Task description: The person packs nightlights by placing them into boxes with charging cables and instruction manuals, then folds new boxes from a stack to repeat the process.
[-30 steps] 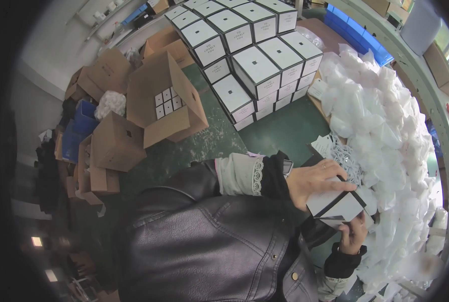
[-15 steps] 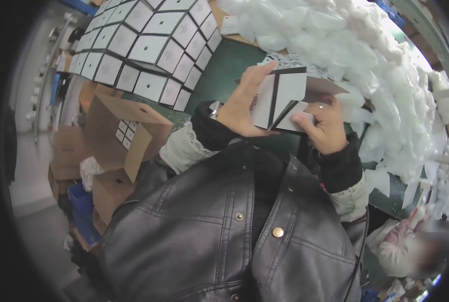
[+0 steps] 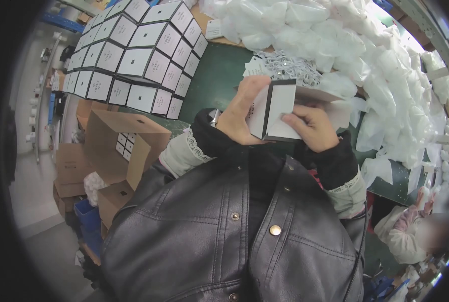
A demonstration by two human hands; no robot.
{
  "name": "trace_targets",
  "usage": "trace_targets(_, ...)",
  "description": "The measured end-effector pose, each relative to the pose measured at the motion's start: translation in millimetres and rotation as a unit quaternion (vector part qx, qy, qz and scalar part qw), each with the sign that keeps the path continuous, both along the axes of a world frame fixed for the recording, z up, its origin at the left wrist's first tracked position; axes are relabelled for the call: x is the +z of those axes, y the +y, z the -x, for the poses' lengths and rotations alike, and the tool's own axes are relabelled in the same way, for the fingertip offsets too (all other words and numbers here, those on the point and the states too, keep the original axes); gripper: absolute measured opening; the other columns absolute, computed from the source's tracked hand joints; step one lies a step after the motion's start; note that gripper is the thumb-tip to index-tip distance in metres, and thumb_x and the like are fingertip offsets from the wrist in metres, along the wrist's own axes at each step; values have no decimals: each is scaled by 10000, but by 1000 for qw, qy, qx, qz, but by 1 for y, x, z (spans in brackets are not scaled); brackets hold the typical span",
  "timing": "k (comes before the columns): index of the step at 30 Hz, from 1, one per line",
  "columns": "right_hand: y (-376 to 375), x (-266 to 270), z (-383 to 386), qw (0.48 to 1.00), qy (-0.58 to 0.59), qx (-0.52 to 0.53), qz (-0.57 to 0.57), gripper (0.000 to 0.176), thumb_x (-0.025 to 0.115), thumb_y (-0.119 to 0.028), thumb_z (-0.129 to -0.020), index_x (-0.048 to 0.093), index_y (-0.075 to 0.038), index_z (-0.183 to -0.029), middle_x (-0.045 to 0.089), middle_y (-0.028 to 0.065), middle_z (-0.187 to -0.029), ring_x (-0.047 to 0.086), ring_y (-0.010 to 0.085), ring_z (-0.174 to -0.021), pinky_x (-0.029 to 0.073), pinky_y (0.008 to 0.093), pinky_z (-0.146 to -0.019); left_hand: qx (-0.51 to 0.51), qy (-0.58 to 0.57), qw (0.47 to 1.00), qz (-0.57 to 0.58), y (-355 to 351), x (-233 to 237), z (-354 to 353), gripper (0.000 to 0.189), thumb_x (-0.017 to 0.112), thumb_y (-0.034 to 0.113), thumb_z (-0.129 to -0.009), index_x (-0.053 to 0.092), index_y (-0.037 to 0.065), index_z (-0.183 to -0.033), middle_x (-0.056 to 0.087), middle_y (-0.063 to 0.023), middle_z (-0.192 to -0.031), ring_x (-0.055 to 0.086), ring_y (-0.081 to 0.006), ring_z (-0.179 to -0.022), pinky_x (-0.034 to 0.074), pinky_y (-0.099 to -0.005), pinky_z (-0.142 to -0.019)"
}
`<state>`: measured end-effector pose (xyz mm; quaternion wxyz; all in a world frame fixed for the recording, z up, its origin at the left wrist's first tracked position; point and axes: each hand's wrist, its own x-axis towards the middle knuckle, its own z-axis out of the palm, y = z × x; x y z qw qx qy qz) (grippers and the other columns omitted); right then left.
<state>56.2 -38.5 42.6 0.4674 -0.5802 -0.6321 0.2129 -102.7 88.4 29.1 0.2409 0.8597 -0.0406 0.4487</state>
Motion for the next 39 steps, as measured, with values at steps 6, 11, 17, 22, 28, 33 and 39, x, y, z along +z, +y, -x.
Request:
trace_targets(6,4,-2,-7,972,-119,-104,-176,308,647,-170,-711,647,-75,-1004,638,89,-1023,556,247,-985,415,380,-888,-37,10,995,-88,-3,11,-11,477,685,417,-703,586,352,-1165,333,-137,-1087,398,-310,-1020,317,-418,-841)
trace_targets(11,-7,37,-11,914,-221,-201,-273,165,641,-142,-735,665,-77,-884,644,70,-882,563,238,-838,404,326,-778,-30,6,994,-100,3,21,-14,544,692,424,-646,584,287,-1161,329,-179,-1127,381,-345,-1024,345,-444,-842)
trace_targets(17,-39,44,-56,974,-110,-131,-149,388,299,-320,-919,636,-131,-946,434,140,-1226,387,232,-1179,251,392,-984,-82,22,996,5,17,27,7,634,799,358,-578,538,187,-1130,350,-151,-1093,415,-296,-986,371,-390,-832)
trace_targets(22,-20,22,-59,993,28,61,-95,447,314,-346,-956,528,-23,-1180,514,137,-1236,433,245,-1166,265,380,-1001,-131,68,988,38,21,25,3,603,776,410,-608,533,168,-1104,361,-110,-993,374,-242,-923,343,-347,-808)
trace_targets(28,-7,6,-60,988,87,90,-88,574,405,-454,-918,429,-25,-1299,410,131,-1347,359,244,-1255,263,378,-1024,-174,115,976,55,28,36,7,585,744,469,-642,521,171,-1093,362,-69,-935,376,-194,-839,314,-310,-759)
trace_targets(33,-7,10,-48,992,69,69,-75,715,549,-422,-854,249,-75,-1403,249,99,-1444,234,235,-1329,180,380,-1091,-182,137,970,89,23,38,5,626,752,484,-619,522,177,-1114,371,-78,-971,404,-204,-854,325,-323,-769)
trace_targets(39,0,-14,-30,970,63,-106,-210,808,723,-163,-759,214,-43,-1375,369,120,-1363,505,191,-1040,455,292,-839,-115,123,985,36,26,42,4,606,753,493,-604,549,184,-1084,349,-84,-957,376,-218,-865,342,-334,-750)
